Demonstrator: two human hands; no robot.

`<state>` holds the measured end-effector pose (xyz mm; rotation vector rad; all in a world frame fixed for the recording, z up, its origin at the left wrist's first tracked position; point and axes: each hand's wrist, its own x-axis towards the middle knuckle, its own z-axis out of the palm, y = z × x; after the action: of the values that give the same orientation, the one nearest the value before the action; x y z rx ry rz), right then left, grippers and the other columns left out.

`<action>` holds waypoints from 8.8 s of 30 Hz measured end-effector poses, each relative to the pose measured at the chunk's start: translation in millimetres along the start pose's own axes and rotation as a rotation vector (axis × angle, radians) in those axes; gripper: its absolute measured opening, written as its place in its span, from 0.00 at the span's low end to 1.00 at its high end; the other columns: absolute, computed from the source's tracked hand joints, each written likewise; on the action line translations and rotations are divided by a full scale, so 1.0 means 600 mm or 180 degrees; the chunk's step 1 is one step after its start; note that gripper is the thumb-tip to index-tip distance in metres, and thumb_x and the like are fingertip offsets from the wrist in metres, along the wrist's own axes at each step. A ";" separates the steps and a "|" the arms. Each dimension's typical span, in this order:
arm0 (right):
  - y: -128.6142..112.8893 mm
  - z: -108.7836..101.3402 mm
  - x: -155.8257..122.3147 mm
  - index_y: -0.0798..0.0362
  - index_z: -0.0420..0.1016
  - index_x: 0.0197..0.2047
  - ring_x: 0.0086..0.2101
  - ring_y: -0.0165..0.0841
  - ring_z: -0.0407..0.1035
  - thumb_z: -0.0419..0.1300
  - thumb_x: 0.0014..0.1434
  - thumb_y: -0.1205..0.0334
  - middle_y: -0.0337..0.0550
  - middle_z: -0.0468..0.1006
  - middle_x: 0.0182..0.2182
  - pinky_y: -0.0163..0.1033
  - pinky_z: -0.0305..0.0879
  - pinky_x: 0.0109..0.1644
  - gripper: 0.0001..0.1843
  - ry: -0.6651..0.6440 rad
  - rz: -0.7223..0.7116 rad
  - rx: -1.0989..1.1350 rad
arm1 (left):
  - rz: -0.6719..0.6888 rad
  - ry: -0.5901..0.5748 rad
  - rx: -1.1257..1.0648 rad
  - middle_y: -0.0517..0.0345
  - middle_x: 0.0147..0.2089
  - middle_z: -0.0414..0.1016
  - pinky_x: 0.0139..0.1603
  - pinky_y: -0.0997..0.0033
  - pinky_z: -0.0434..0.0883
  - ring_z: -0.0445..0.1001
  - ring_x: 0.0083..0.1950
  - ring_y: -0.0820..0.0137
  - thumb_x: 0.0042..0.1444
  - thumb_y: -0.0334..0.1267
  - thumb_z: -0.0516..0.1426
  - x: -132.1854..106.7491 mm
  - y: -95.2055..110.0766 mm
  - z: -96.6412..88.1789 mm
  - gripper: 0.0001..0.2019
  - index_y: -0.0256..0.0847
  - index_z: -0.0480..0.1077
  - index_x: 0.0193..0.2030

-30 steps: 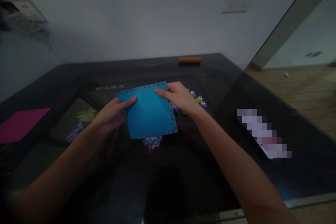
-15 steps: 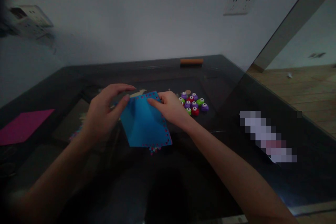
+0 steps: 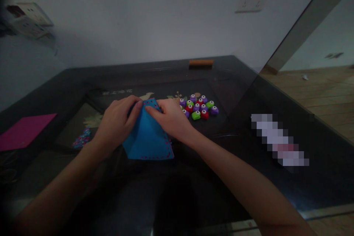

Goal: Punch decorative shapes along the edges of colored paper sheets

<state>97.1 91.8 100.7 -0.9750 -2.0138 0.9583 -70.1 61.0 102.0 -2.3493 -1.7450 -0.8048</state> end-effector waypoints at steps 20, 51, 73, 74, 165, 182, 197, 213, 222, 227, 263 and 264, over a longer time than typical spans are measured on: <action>0.018 0.005 0.007 0.57 0.69 0.35 0.26 0.29 0.72 0.52 0.63 0.54 0.40 0.75 0.24 0.37 0.68 0.33 0.15 -0.0812 0.0323 0.1411 | -0.0376 -0.1695 -0.0773 0.56 0.33 0.75 0.38 0.69 0.67 0.72 0.36 0.65 0.58 0.50 0.46 0.024 -0.091 -0.041 0.18 0.40 0.69 0.30; 0.011 0.159 -0.111 0.57 0.70 0.38 0.40 0.41 0.68 0.56 0.61 0.67 0.48 0.74 0.37 0.43 0.66 0.35 0.04 -0.1436 -0.1681 -0.2192 | -0.0212 -0.1755 -0.0378 0.56 0.34 0.75 0.39 0.68 0.66 0.74 0.38 0.64 0.63 0.43 0.46 -0.066 -0.153 0.078 0.12 0.42 0.68 0.37; 0.019 0.167 -0.115 0.57 0.69 0.37 0.38 0.39 0.66 0.55 0.61 0.69 0.47 0.74 0.37 0.42 0.64 0.34 0.02 -0.1245 -0.1835 -0.2227 | -0.0069 -0.1760 -0.0016 0.54 0.37 0.71 0.38 0.66 0.66 0.70 0.38 0.63 0.58 0.36 0.49 -0.060 -0.150 0.074 0.05 0.42 0.65 0.37; 0.019 0.167 -0.115 0.56 0.69 0.37 0.38 0.39 0.66 0.55 0.61 0.69 0.47 0.74 0.37 0.42 0.64 0.34 0.02 -0.1234 -0.1835 -0.2225 | -0.0060 -0.1769 -0.0031 0.54 0.37 0.71 0.38 0.66 0.66 0.70 0.38 0.63 0.57 0.36 0.49 -0.060 -0.150 0.074 0.05 0.42 0.66 0.37; 0.282 -0.130 -0.030 0.56 0.62 0.62 0.61 0.51 0.54 0.67 0.41 0.38 0.59 0.61 0.61 0.55 0.54 0.62 0.50 0.0554 -0.0192 -0.2391 | 0.0374 -0.0499 -0.0324 0.48 0.60 0.67 0.60 0.56 0.62 0.63 0.61 0.59 0.59 0.35 0.50 0.127 0.072 0.245 0.16 0.41 0.67 0.53; 0.289 -0.098 -0.025 0.67 0.57 0.65 0.62 0.52 0.52 0.55 0.48 0.30 0.64 0.56 0.64 0.53 0.50 0.65 0.55 0.0354 -0.0027 -0.2885 | 0.0655 -0.1098 -0.0160 0.45 0.68 0.57 0.64 0.56 0.58 0.60 0.65 0.56 0.62 0.40 0.44 0.150 0.063 0.300 0.25 0.36 0.54 0.66; 0.259 -0.012 0.050 0.69 0.55 0.66 0.64 0.52 0.50 0.55 0.50 0.31 0.67 0.55 0.64 0.53 0.51 0.65 0.54 0.0210 -0.0205 -0.2676 | 0.0587 -0.1113 0.0005 0.41 0.68 0.57 0.66 0.60 0.54 0.57 0.67 0.60 0.62 0.38 0.44 0.138 -0.049 0.274 0.25 0.32 0.55 0.65; 0.185 0.165 0.143 0.69 0.50 0.67 0.65 0.51 0.46 0.54 0.51 0.31 0.67 0.51 0.66 0.53 0.51 0.64 0.56 -0.0191 -0.0484 -0.2416 | 0.0175 -0.0987 0.0187 0.41 0.68 0.58 0.66 0.59 0.56 0.57 0.68 0.62 0.62 0.37 0.44 0.053 -0.240 0.189 0.25 0.32 0.55 0.65; 0.141 0.235 0.170 0.67 0.49 0.67 0.64 0.55 0.46 0.55 0.51 0.32 0.69 0.49 0.66 0.62 0.53 0.60 0.54 -0.0314 -0.0501 -0.2267 | -0.0002 -0.0930 0.0275 0.43 0.67 0.59 0.66 0.60 0.56 0.57 0.68 0.62 0.62 0.38 0.43 0.013 -0.310 0.152 0.25 0.33 0.56 0.64; 0.134 0.242 0.172 0.68 0.49 0.67 0.64 0.56 0.46 0.55 0.51 0.32 0.70 0.48 0.66 0.62 0.52 0.61 0.55 -0.0362 -0.0527 -0.2237 | -0.0066 -0.0882 0.0299 0.42 0.67 0.59 0.66 0.59 0.56 0.56 0.68 0.62 0.62 0.38 0.42 0.006 -0.312 0.146 0.25 0.32 0.57 0.64; 0.156 0.104 0.082 0.56 0.69 0.55 0.55 0.42 0.62 0.63 0.53 0.45 0.54 0.72 0.52 0.49 0.58 0.60 0.31 0.0259 -0.0931 -0.1268 | -0.0174 -0.0254 0.0226 0.49 0.57 0.70 0.62 0.58 0.63 0.66 0.59 0.61 0.60 0.35 0.46 0.011 -0.284 0.122 0.20 0.39 0.67 0.57; 0.159 0.090 0.066 0.55 0.70 0.54 0.54 0.41 0.63 0.61 0.56 0.47 0.54 0.72 0.51 0.49 0.59 0.59 0.28 0.0260 -0.0918 -0.1235 | -0.0120 -0.0295 0.0228 0.49 0.58 0.70 0.62 0.59 0.62 0.66 0.60 0.62 0.61 0.36 0.45 0.018 -0.278 0.123 0.20 0.39 0.67 0.57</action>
<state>65.2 150.6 4.9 -0.8690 -2.2389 0.3749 -195.1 154.6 6.9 -2.3491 -1.8269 -0.6368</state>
